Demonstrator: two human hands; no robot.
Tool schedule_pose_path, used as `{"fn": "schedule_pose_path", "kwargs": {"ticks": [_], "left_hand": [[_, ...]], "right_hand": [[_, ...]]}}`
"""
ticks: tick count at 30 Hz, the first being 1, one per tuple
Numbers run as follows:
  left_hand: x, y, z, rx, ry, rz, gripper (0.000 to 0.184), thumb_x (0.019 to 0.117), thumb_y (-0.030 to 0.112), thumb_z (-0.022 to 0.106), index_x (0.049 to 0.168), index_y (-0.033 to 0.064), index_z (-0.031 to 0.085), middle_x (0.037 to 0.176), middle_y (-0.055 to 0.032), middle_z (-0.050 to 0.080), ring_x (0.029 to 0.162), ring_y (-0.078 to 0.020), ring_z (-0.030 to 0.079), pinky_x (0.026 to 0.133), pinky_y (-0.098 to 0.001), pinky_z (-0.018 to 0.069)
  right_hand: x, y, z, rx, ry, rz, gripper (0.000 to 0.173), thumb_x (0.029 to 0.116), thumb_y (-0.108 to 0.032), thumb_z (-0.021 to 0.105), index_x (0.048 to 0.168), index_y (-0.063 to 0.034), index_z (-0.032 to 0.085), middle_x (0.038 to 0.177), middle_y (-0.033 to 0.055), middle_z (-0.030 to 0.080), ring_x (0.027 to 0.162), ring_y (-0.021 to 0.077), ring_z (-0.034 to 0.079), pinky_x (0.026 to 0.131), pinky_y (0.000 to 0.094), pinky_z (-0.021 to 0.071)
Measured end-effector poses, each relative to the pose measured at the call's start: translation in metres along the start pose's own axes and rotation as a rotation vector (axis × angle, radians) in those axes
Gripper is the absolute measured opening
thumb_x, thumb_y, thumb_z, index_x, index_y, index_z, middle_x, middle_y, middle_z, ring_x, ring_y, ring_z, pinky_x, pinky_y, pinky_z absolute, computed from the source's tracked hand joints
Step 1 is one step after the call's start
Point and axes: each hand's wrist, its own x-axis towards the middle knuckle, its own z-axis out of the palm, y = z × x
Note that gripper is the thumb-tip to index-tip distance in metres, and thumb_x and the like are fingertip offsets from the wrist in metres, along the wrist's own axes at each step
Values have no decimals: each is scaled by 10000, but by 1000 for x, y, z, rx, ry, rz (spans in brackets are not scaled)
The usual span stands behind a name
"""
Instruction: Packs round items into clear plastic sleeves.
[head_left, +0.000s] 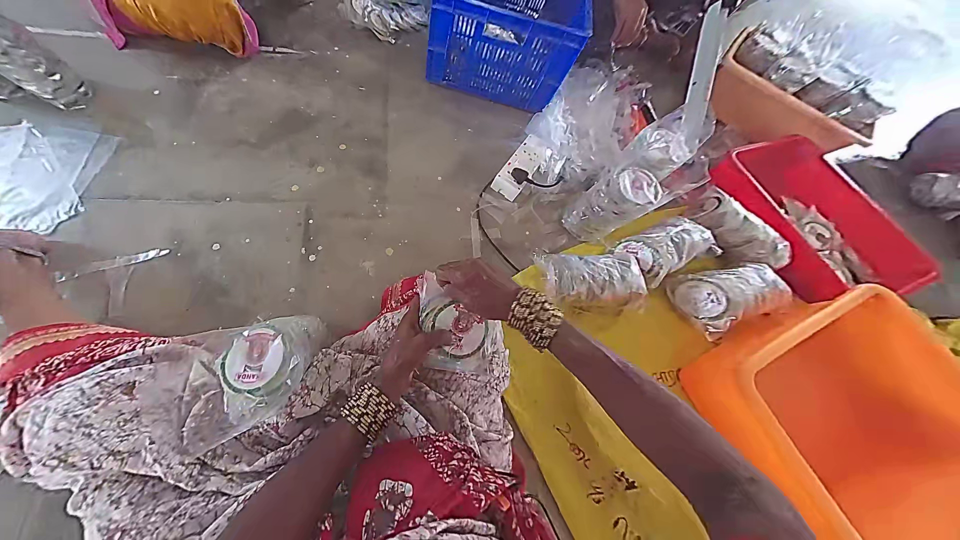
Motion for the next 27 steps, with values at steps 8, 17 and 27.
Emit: {"fn": "schedule_pose_path", "kwargs": {"ticks": [8,17,27], "left_hand": [[-1,0,0,62,40,-63,946,763,96,798,1571,90,306,1404,-142,569,1203,-193,617,977,-383,546],[0,-2,-1,58,56,-11,952,717,85,774,1553,45,321,1406,-184,555,1219,-229,602,994,-414,530],[2,1,-1,53,38,-34,920,733,66,767,1537,18,321,1332,-201,595,1145,-238,643,948,-425,560]], "right_hand": [[-10,7,0,97,56,70,254,1022,-77,501,1091,68,698,1058,235,712,1028,367,690,939,533,519],[-19,19,5,160,81,139,254,1032,-76,484,1099,85,668,1062,254,688,1044,384,669,951,535,499],[-23,28,3,237,341,211,222,1015,-82,515,1069,54,681,968,203,695,908,306,687,853,466,547]]}}
